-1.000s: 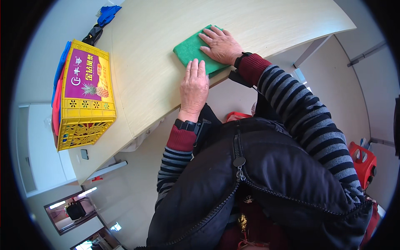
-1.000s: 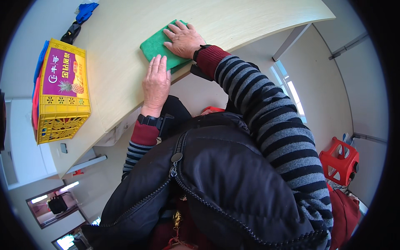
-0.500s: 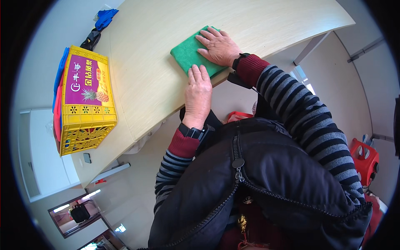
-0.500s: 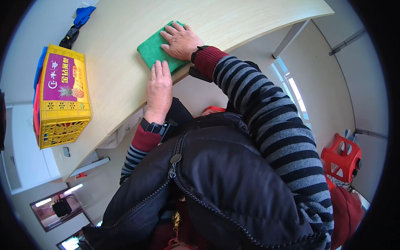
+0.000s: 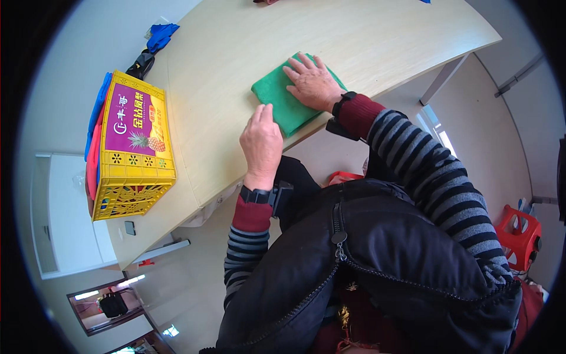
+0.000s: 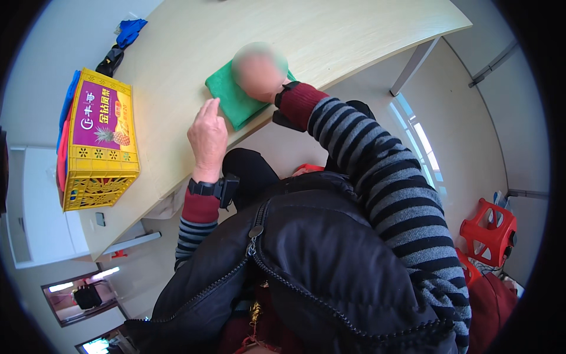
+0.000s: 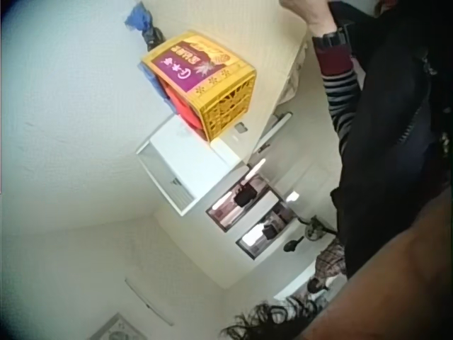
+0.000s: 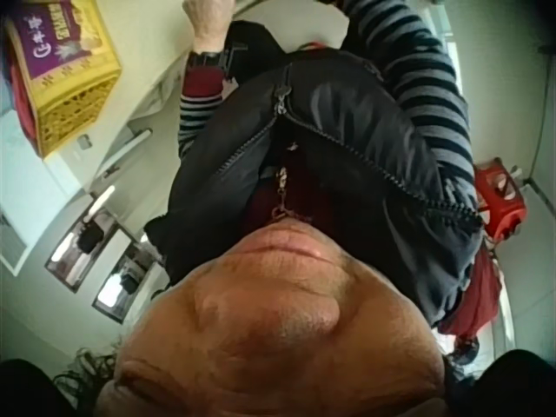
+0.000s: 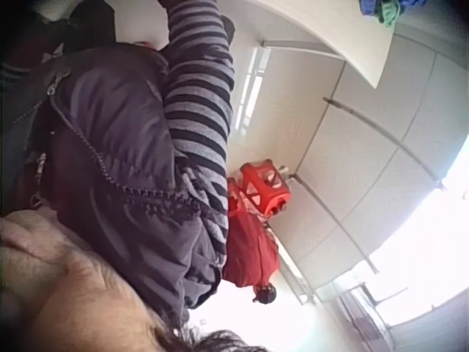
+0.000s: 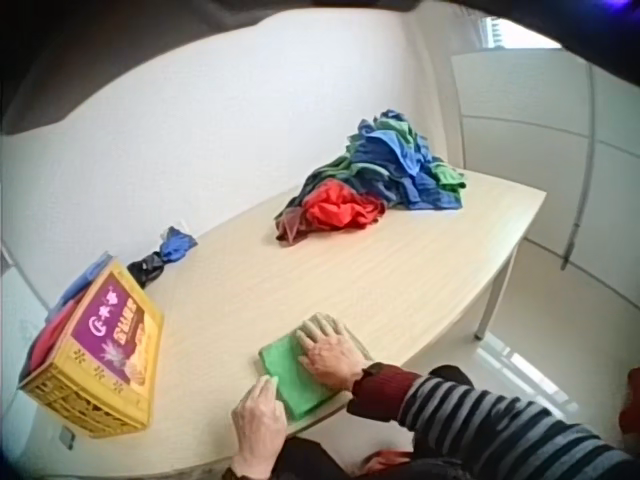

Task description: Neatly fold blue and green towels on a work table.

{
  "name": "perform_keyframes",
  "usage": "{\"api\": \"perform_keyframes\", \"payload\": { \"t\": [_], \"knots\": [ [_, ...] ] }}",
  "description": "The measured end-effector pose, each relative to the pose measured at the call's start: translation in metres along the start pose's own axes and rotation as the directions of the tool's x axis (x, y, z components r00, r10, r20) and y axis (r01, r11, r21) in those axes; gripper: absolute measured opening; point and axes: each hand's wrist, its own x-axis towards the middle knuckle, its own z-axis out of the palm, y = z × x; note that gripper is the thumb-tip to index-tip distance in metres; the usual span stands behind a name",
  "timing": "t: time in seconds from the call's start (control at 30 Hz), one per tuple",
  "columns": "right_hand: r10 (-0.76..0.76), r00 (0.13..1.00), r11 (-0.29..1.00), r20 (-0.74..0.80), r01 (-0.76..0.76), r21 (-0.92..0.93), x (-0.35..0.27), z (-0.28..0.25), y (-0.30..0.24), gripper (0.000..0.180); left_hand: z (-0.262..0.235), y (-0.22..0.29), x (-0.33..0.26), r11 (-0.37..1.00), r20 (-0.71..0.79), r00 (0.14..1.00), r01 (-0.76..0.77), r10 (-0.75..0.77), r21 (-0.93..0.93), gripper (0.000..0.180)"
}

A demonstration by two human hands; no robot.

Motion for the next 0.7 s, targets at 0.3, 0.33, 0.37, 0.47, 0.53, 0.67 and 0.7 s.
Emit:
{"api": "perform_keyframes", "payload": {
  "t": [0.3,0.33,0.37,0.47,0.53,0.67,0.7],
  "knots": [
    [-0.088,0.996,0.976,-0.031,0.092,0.198,-0.011,0.007,-0.032,0.057,0.078,-0.044,0.072,0.986,-0.118,0.993,-0.018,-0.002,-0.168,0.041],
    [-0.094,0.995,0.975,-0.026,0.097,0.201,-0.010,0.009,-0.028,0.058,0.085,-0.046,0.072,0.988,-0.116,0.993,-0.005,-0.014,-0.154,0.043],
    [-0.100,0.995,0.973,-0.020,0.102,0.208,-0.011,0.009,-0.026,0.058,0.088,-0.048,0.071,0.990,-0.111,0.993,0.011,-0.026,-0.139,0.045],
    [-0.089,0.996,0.975,-0.003,0.088,0.204,-0.010,0.007,-0.017,0.058,0.090,-0.052,0.063,0.994,-0.084,0.996,0.024,-0.034,-0.109,0.049],
    [-0.058,0.998,0.983,0.006,0.056,0.175,-0.011,0.007,-0.010,0.058,0.089,-0.052,0.063,0.995,-0.072,0.997,0.033,-0.039,-0.092,0.051],
    [-0.005,1.000,0.996,-0.007,0.006,0.093,-0.012,0.007,0.006,0.058,0.085,-0.049,0.064,0.998,-0.046,0.998,0.044,-0.046,-0.043,0.053],
    [-0.008,1.000,0.996,-0.011,0.009,0.090,-0.013,0.007,0.010,0.058,0.085,-0.048,0.063,0.998,-0.043,0.998,0.051,-0.053,-0.025,0.053]
  ]
}}
